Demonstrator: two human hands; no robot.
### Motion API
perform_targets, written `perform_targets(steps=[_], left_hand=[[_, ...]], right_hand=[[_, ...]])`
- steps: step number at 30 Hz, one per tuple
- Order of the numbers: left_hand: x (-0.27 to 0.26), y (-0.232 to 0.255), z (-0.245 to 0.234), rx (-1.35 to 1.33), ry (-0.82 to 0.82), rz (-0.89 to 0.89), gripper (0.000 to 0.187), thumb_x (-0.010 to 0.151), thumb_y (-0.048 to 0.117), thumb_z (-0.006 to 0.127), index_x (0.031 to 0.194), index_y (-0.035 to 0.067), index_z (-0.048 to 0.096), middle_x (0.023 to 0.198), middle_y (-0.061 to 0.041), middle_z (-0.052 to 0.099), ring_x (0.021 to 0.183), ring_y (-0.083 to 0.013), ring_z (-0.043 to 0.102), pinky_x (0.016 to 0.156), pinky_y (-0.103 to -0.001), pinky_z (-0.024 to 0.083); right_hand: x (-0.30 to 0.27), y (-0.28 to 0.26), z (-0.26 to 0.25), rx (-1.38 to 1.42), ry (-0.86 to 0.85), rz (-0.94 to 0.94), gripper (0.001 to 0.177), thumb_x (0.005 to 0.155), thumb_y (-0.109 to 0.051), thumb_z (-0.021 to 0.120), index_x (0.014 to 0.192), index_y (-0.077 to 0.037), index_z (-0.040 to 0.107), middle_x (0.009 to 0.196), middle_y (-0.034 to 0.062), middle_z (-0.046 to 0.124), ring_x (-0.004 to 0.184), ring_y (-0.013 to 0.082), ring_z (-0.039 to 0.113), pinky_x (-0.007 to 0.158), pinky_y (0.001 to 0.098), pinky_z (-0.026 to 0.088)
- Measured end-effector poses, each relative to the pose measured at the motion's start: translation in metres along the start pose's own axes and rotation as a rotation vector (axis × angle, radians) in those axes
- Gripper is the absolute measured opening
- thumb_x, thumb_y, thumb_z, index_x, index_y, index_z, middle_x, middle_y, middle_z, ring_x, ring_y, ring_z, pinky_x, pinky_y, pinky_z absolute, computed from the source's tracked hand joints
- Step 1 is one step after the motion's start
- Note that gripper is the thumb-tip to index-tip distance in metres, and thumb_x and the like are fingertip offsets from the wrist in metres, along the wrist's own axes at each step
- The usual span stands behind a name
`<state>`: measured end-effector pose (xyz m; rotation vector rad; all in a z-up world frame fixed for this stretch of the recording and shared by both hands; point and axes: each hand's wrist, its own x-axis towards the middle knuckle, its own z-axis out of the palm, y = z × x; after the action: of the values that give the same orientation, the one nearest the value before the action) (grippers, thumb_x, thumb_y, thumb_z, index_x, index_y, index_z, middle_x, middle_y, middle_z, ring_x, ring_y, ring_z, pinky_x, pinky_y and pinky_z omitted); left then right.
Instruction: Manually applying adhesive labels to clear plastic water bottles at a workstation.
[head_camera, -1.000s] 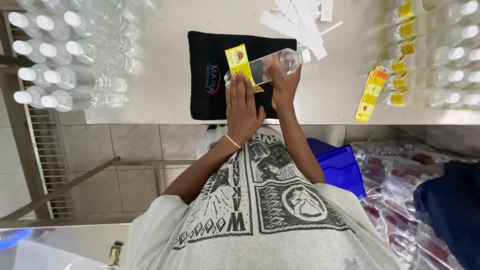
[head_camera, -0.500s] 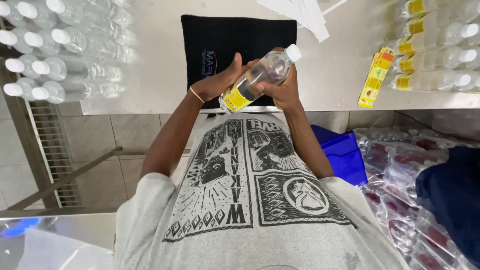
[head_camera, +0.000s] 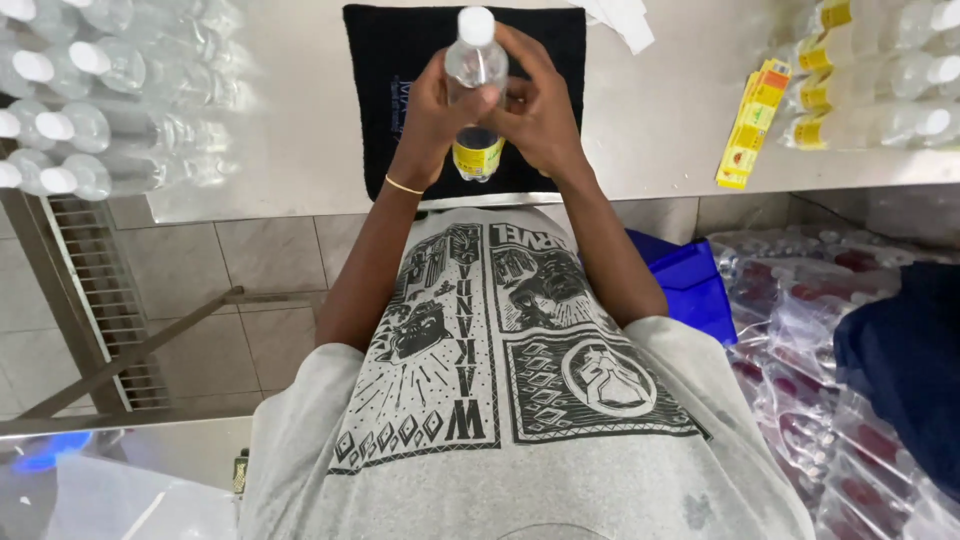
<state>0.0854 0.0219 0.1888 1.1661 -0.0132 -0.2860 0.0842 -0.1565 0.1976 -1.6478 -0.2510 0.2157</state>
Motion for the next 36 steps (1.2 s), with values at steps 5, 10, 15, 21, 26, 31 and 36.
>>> perform_targets(steps=[5,10,15,21,26,31,36], left_hand=[[-0.001,0.007,0.013,0.001,0.034,0.091,0.044,0.096,0.029,0.087,0.130,0.008,0.068,0.116,-0.004,0.075,0.105,-0.0164,0.072,0.090,-0.030,0.065],[0.011,-0.006,0.007,-0.241,0.304,-0.085,0.082,0.076,0.069,0.083,0.134,0.014,0.065,0.124,-0.013,0.079,0.116,-0.0364,0.078,0.097,-0.059,0.064],[0.010,-0.008,0.017,-0.232,0.528,-0.191,0.070,0.069,0.062,0.086,0.118,0.016,0.070,0.106,-0.009,0.077,0.099,-0.0291,0.081,0.083,-0.046,0.063],[-0.008,-0.010,0.047,-0.358,0.654,-0.104,0.087,0.070,0.047,0.094,0.144,0.015,0.060,0.124,-0.013,0.076,0.120,-0.0321,0.076,0.102,-0.056,0.065],[-0.023,0.018,0.065,-0.236,0.313,0.182,0.050,0.094,0.027,0.089,0.132,0.010,0.062,0.115,-0.010,0.077,0.112,-0.0240,0.075,0.103,-0.041,0.062],[-0.013,0.060,0.058,-0.064,-0.047,0.238,0.054,0.101,0.045,0.081,0.134,0.012,0.055,0.119,-0.009,0.076,0.110,-0.0220,0.075,0.097,-0.037,0.063],[0.004,0.085,0.058,-0.072,-0.141,0.256,0.048,0.099,0.049,0.077,0.119,0.008,0.062,0.109,-0.011,0.077,0.103,-0.0242,0.077,0.095,-0.039,0.065]], right_hand=[[-0.031,-0.002,0.017,0.189,0.195,-0.236,0.082,0.107,-0.012,0.092,0.172,-0.013,0.042,0.181,0.0087,0.028,0.164,0.0327,0.053,0.130,0.0428,0.061],[-0.067,-0.044,0.020,0.027,0.302,-0.308,0.048,0.111,-0.015,0.075,0.152,-0.003,0.054,0.153,0.0179,0.056,0.148,0.0342,0.058,0.129,0.0432,0.053],[-0.097,0.011,0.046,-0.651,0.198,-0.249,0.059,0.112,-0.027,0.072,0.163,-0.009,0.047,0.159,0.0204,0.061,0.148,0.0375,0.061,0.125,0.0528,0.054],[-0.086,0.053,0.043,-0.922,0.192,-0.169,0.090,0.114,-0.032,0.075,0.178,-0.009,0.015,0.182,0.0173,0.030,0.170,0.0353,0.036,0.134,0.0518,0.043],[-0.074,0.018,0.019,-0.572,0.239,0.032,0.100,0.089,-0.043,0.095,0.168,-0.017,0.040,0.161,0.0129,0.062,0.147,0.0303,0.064,0.117,0.0421,0.055],[-0.073,-0.030,0.013,-0.170,0.173,0.003,0.096,0.085,-0.033,0.099,0.160,-0.007,0.046,0.152,0.0137,0.065,0.137,0.0234,0.066,0.114,0.0376,0.057],[-0.062,-0.037,0.006,-0.055,0.134,0.077,0.086,0.081,-0.039,0.097,0.148,-0.004,0.055,0.136,0.0125,0.071,0.123,0.0216,0.067,0.102,0.0355,0.059]])
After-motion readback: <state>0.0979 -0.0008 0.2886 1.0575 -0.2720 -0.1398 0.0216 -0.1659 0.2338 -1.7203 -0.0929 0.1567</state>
